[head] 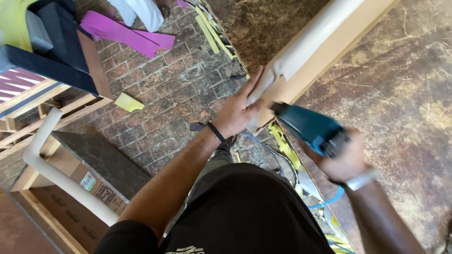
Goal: The person wraps a beige fabric around a rectangular wooden frame and secures it using a pneumatic staple gun. They fold the fabric edges neatly and staple along the sides to hold the material in place.
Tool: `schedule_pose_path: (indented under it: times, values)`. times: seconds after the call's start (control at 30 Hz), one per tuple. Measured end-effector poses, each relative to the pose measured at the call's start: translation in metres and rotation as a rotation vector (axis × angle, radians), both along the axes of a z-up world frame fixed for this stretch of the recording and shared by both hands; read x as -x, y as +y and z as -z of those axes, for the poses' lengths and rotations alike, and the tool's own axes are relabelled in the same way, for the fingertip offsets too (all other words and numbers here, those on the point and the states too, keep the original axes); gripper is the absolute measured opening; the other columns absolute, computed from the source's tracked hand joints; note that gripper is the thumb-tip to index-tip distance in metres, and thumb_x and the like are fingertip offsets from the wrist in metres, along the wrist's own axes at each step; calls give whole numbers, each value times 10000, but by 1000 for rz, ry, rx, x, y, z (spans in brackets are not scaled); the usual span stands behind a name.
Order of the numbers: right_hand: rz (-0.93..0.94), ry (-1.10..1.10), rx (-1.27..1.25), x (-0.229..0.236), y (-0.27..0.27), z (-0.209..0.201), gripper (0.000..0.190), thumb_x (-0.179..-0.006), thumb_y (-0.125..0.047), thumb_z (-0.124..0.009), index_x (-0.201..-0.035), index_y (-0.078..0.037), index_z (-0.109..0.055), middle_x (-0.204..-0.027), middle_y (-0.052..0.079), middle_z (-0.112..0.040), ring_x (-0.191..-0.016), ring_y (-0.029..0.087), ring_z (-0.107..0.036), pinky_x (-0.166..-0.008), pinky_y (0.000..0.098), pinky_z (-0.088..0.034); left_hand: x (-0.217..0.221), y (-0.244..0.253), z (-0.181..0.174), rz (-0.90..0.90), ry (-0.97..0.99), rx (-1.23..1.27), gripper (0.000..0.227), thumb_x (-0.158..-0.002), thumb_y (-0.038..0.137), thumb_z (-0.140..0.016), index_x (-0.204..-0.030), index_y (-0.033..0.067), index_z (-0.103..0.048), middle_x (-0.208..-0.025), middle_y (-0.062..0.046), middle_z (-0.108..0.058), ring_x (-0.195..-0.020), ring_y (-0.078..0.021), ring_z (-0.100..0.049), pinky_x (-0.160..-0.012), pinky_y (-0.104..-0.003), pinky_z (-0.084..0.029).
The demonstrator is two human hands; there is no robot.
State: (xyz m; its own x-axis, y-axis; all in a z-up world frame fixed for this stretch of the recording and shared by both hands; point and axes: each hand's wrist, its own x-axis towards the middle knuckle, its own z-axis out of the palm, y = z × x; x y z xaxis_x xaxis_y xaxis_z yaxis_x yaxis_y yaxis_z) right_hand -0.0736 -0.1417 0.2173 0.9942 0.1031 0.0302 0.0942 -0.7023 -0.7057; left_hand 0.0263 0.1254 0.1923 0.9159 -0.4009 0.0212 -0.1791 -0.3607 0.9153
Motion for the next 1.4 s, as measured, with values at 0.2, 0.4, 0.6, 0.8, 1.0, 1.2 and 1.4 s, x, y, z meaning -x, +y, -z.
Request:
schedule_pose_path:
  times: [0.2,0.4,0.6,0.8,1.0,1.2,1.4]
  values:
    - [-45,-43,-100,-22,38,-23,450,-754,-258,-863,-1117,-53,-694,-928,75,-779,-800,174,-763,-718,325,-626,-1,1,-5,25,-59,4,962,-903,-53,-576,-1645,314,-85,-1666,-229,-317,-1399,-393,-532,-1135,-444,-503]
    - [-105,-70,-28,-22,36,-22,419,-789,-279,-846,-1135,-81,-719,-957,77,-789,-836,178,-776,-725,331,-635,0,-1,-10,29,-88,-1,968,-877,-65,-574,-1652,234,-77,-1667,-251,-306,-1446,-390,-474,-1183,-437,-437]
    - [51,119,-59,-19,31,-25,551,-749,-285,-868,-1222,-79,-676,-1033,109,-772,-905,227,-764,-733,387,-638,-1,10,6,102,151,-54,997,-927,91,-623,-1665,174,42,-1605,-252,-431,-1297,-396,-612,-1108,-432,-526]
    - [256,254,-136,-38,11,-31,602,-759,-249,-845,-1297,-98,-621,-1136,110,-748,-982,246,-751,-797,413,-627,-55,-2,22,400,49,473,918,-1027,501,-531,-1705,144,-26,-1762,-270,-65,-1628,-393,-138,-1293,-570,-210]
    - [138,54,101,-47,30,-1,472,-829,-238,-808,-1271,-133,-680,-1158,105,-761,-1009,231,-747,-858,367,-615,-104,-31,8,373,216,364,926,-955,712,-349,-1682,218,-59,-1757,-132,61,-1612,-361,19,-1229,-631,-60]
    - [106,-58,-23,-44,21,13,486,-774,-223,-843,-1225,-118,-698,-1065,88,-782,-940,206,-758,-814,353,-618,-84,-25,-20,417,175,-99,841,-1016,521,-388,-1631,261,123,-1730,-90,217,-1593,-318,142,-1216,-641,-14]
    - [295,158,-210,-48,-15,0,571,-763,-175,-828,-1296,-87,-641,-1038,82,-774,-880,188,-755,-741,342,-616,-71,-51,-58,387,164,-303,928,-986,121,-502,-1600,279,176,-1735,-102,123,-1346,-369,-488,-902,-482,-550]
